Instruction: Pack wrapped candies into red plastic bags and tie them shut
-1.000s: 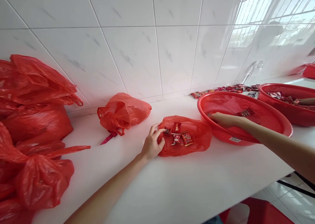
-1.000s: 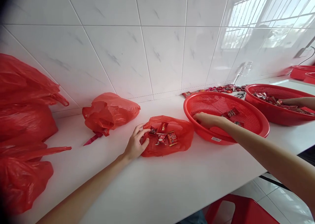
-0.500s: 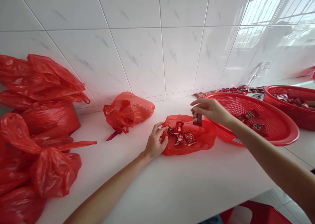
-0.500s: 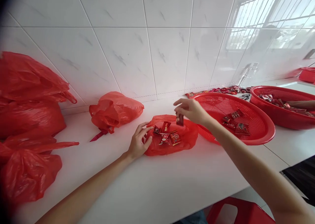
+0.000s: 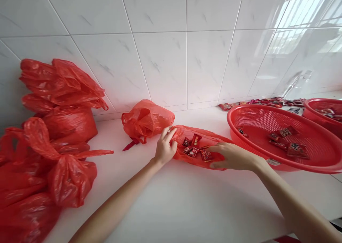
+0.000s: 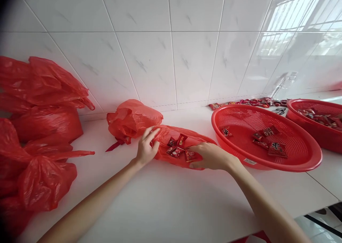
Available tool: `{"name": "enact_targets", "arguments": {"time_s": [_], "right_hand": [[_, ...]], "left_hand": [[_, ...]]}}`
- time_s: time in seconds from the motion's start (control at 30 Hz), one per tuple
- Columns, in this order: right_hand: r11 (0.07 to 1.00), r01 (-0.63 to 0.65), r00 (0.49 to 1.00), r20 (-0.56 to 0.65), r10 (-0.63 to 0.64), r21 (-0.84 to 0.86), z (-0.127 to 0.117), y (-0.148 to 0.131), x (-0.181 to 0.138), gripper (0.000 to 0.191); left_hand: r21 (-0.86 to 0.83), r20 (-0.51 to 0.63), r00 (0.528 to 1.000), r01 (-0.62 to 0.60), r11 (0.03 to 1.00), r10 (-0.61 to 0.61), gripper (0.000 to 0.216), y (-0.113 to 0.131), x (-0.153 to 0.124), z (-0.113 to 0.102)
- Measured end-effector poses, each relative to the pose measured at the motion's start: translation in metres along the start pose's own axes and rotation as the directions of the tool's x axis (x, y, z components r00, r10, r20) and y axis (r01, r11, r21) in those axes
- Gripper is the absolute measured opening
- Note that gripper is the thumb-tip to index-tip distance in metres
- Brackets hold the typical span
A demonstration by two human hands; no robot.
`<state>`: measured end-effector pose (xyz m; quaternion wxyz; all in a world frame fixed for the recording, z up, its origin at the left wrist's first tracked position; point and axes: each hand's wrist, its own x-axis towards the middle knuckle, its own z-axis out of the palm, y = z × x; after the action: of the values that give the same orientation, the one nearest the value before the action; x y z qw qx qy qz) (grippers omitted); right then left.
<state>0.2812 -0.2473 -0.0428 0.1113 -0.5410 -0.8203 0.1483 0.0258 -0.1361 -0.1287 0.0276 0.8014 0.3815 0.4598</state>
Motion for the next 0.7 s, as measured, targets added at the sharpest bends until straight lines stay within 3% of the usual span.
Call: {"name": "enact_targets", "arguments": {"time_s": [0.1,0.17,0.37,0.5,0.6,0.7], "right_hand": [[0.998,-0.029,0.981,0.194,0.017,0.058,-0.004,-0.003,-0.001,0.003],[0.996,-0.023,0.985,0.170,0.009,0.082,-0.007,-0.005,-0.001,0.004],[0.976,0.155,0.982,-0.134,-0.135,0.151,-0.023,-0.003,-0.007,0.023],[0.955,0.258,0.958,-0.166,-0.234,0.146,-0.042,-0.001,-0.013,0.034],[0.971,0.202,0.959,-0.228,-0.170,0.125,-0.056,-0.005,-0.013,0.027],[0.952,0.138,0.900,-0.437,-0.005,0.272,-0.069,-0.012,-0.007,0.024]], "left_hand": [[0.011,-0.033,0.998,0.057,0.998,-0.057,0.047,-0.004,0.016,-0.015],[-0.009,-0.030,0.996,0.079,0.997,-0.079,0.047,-0.003,0.025,-0.026],[-0.161,0.017,0.987,0.162,0.973,-0.161,0.038,0.011,0.048,-0.058],[-0.277,-0.027,0.976,0.202,0.939,-0.218,0.028,0.017,0.060,-0.079],[-0.384,-0.095,0.951,0.236,0.893,-0.293,0.023,0.022,0.067,-0.095],[-0.542,-0.145,0.912,0.252,0.802,-0.385,0.016,0.033,0.074,-0.111]]}}
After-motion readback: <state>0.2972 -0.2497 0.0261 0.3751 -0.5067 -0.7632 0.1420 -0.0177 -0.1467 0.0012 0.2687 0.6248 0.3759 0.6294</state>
